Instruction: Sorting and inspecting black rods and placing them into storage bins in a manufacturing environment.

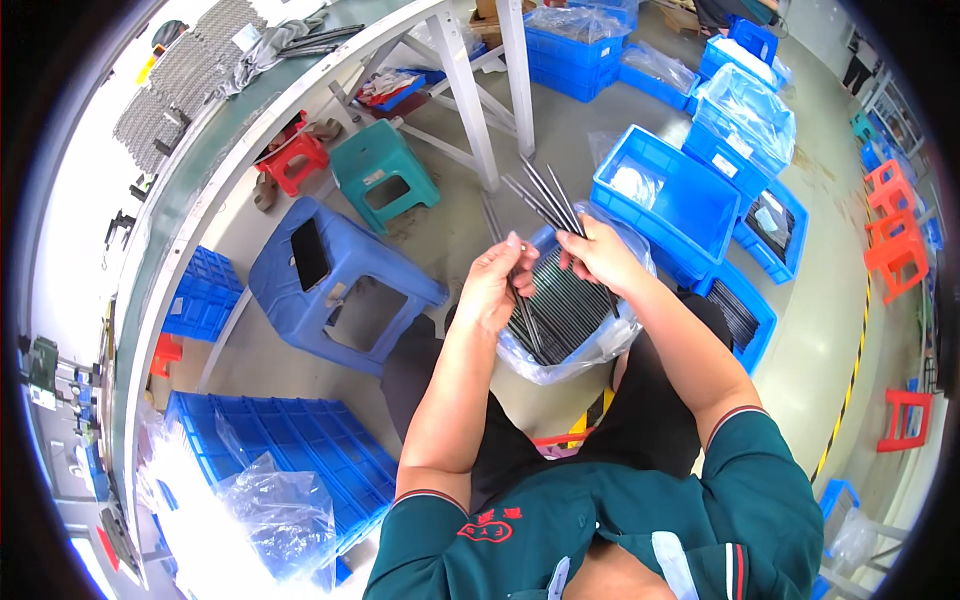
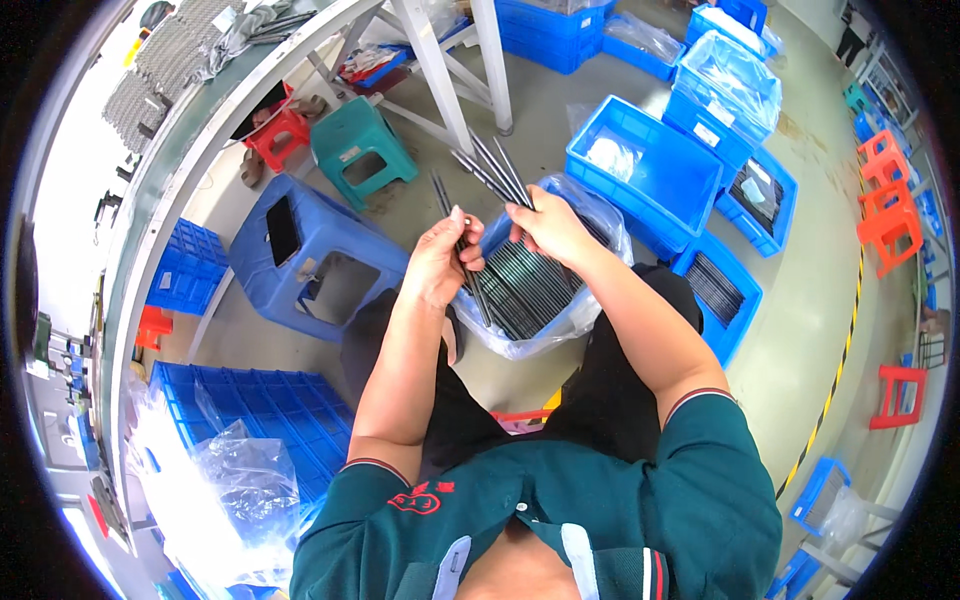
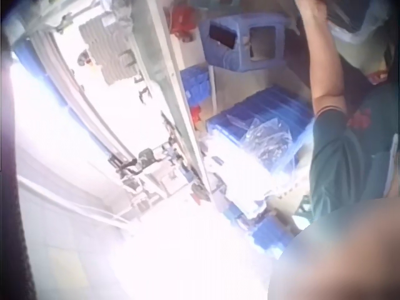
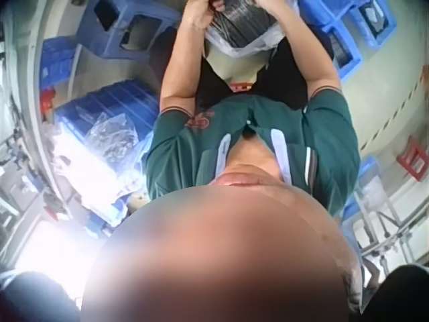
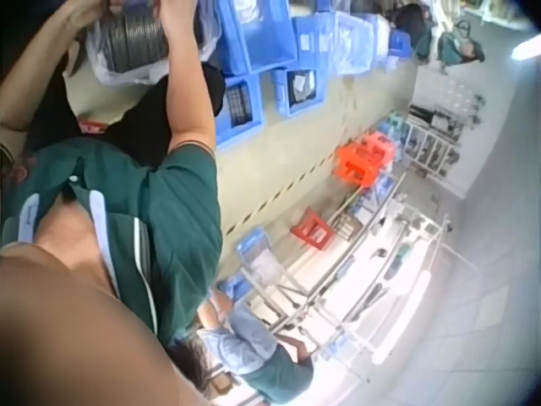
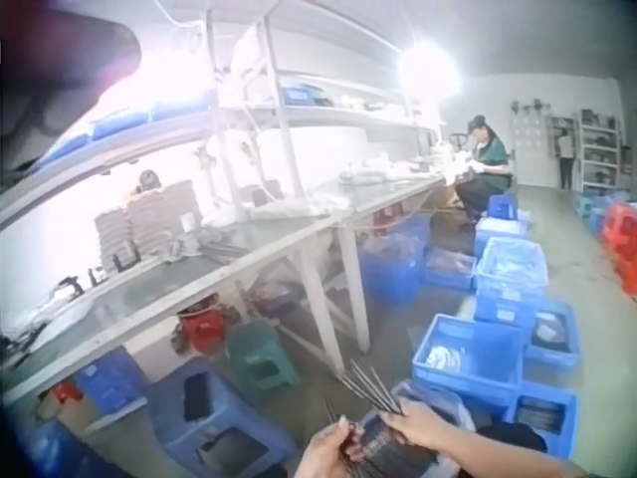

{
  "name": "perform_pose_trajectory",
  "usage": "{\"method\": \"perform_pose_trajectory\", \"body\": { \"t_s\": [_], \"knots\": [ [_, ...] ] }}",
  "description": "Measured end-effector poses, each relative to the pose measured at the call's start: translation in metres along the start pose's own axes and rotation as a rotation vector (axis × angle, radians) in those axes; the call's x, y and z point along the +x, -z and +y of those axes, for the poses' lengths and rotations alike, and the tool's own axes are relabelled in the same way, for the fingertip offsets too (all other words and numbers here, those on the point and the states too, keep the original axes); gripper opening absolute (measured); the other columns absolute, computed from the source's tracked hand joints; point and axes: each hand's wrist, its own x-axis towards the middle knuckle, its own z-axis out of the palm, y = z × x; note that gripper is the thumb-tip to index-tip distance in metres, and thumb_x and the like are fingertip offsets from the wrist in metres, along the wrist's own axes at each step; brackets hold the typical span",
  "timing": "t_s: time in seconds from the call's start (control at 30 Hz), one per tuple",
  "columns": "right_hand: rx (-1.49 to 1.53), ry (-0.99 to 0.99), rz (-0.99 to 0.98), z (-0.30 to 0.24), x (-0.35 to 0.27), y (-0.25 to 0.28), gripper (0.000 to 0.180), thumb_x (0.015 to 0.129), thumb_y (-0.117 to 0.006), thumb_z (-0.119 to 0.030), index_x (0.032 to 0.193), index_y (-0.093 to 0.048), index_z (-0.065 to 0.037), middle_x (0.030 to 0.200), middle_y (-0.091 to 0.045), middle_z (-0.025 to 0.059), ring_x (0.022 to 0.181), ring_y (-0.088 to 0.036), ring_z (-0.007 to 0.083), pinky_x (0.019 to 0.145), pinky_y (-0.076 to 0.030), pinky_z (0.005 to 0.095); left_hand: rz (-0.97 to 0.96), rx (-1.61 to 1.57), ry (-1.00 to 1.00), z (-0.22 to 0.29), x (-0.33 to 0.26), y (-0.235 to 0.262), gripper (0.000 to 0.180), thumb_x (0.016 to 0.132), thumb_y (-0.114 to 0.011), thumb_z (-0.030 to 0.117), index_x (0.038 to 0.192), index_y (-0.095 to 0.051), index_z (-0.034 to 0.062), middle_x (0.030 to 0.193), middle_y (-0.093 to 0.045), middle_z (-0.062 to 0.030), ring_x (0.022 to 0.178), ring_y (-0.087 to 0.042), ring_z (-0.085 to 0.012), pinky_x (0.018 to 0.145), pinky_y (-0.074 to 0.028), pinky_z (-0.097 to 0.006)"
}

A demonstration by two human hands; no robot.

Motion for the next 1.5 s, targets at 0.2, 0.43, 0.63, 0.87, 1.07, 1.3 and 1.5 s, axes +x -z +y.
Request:
{"method": "perform_pose_trajectory", "body": {
  "t_s": [0.2,0.43,0.63,0.87,1.07,1.3,1.5],
  "knots": [
    [-0.119,-0.03,-0.122,-0.008,-0.02,-0.002,0.022,0.09,-0.05,-0.022,0.102,-0.044,-0.005,0.067,-0.059,0.0052,0.045,-0.049,0.0081,0.036,-0.033,0.0207,0.256,-0.195,-0.212,0.017,0.006,0.017,0.028,0.091,-0.055,0.032,0.083,-0.058,0.0055,0.067,-0.048,-0.0004,0.05,-0.035,-0.0091,0.046,-0.031,-0.024],
    [-0.038,-0.129,-0.262,-0.007,-0.029,-0.013,0.017,0.088,-0.055,-0.016,0.093,-0.044,-0.004,0.061,-0.051,0.0018,0.041,-0.042,0.0049,0.035,-0.032,0.0188,0.307,-0.278,-0.298,0.01,0.013,0.016,0.03,0.091,-0.054,0.033,0.084,-0.058,0.0045,0.068,-0.046,0.0002,0.055,-0.036,-0.0098,0.05,-0.031,-0.025],
    [-0.002,-0.156,-0.242,-0.008,-0.028,-0.016,0.016,0.088,-0.055,-0.016,0.09,-0.044,-0.005,0.059,-0.05,0.0022,0.04,-0.041,0.0052,0.034,-0.032,0.0196,0.267,-0.326,-0.311,0.001,0.018,0.007,0.03,0.091,-0.054,0.033,0.084,-0.059,0.0039,0.064,-0.039,0.0025,0.055,-0.035,-0.0093,0.051,-0.031,-0.024],
    [0.318,-0.26,-0.279,-0.009,-0.022,-0.015,0.016,0.088,-0.056,-0.016,0.081,-0.045,-0.007,0.058,-0.046,0.0031,0.039,-0.037,0.0066,0.035,-0.029,0.0222,0.246,-0.061,-0.336,-0.022,0.018,-0.011,0.026,0.093,-0.053,0.028,0.084,-0.06,0.0046,0.056,-0.036,0.007,0.047,-0.028,-0.0051,0.044,-0.024,-0.021],
    [0.211,-0.162,-0.184,-0.007,-0.009,-0.014,0.022,0.089,-0.056,-0.024,0.088,-0.05,-0.003,0.064,-0.055,0.0058,0.047,-0.054,0.0127,0.04,-0.043,0.0244,0.153,-0.023,-0.27,-0.034,0.015,-0.025,0.029,0.094,-0.049,0.03,0.079,-0.056,0.0064,0.059,-0.051,0.0012,0.043,-0.043,-0.0074,0.039,-0.032,-0.021],
    [0.411,-0.128,-0.06,-0.013,0.006,0.005,0.021,0.088,-0.06,-0.026,0.091,-0.052,-0.007,0.052,-0.037,-0.0049,0.039,-0.031,0.004,0.035,-0.025,0.0207,0.07,-0.034,-0.04,-0.023,0.011,-0.015,0.031,0.092,-0.054,0.032,0.075,-0.055,0.0068,0.054,-0.037,0.0058,0.042,-0.029,-0.0054,0.04,-0.023,-0.022],
    [0.421,-0.063,0.023,0.005,0.013,0.005,0.031,0.08,-0.068,-0.032,0.081,-0.056,-0.003,0.049,-0.04,-0.0041,0.036,-0.034,0.006,0.034,-0.023,0.0215,-0.113,0.054,0.207,-0.04,0.008,-0.019,0.032,0.093,-0.05,0.035,0.079,-0.053,0.0057,0.059,-0.038,0.0041,0.048,-0.028,-0.006,0.044,-0.024,-0.021]
  ]
}}
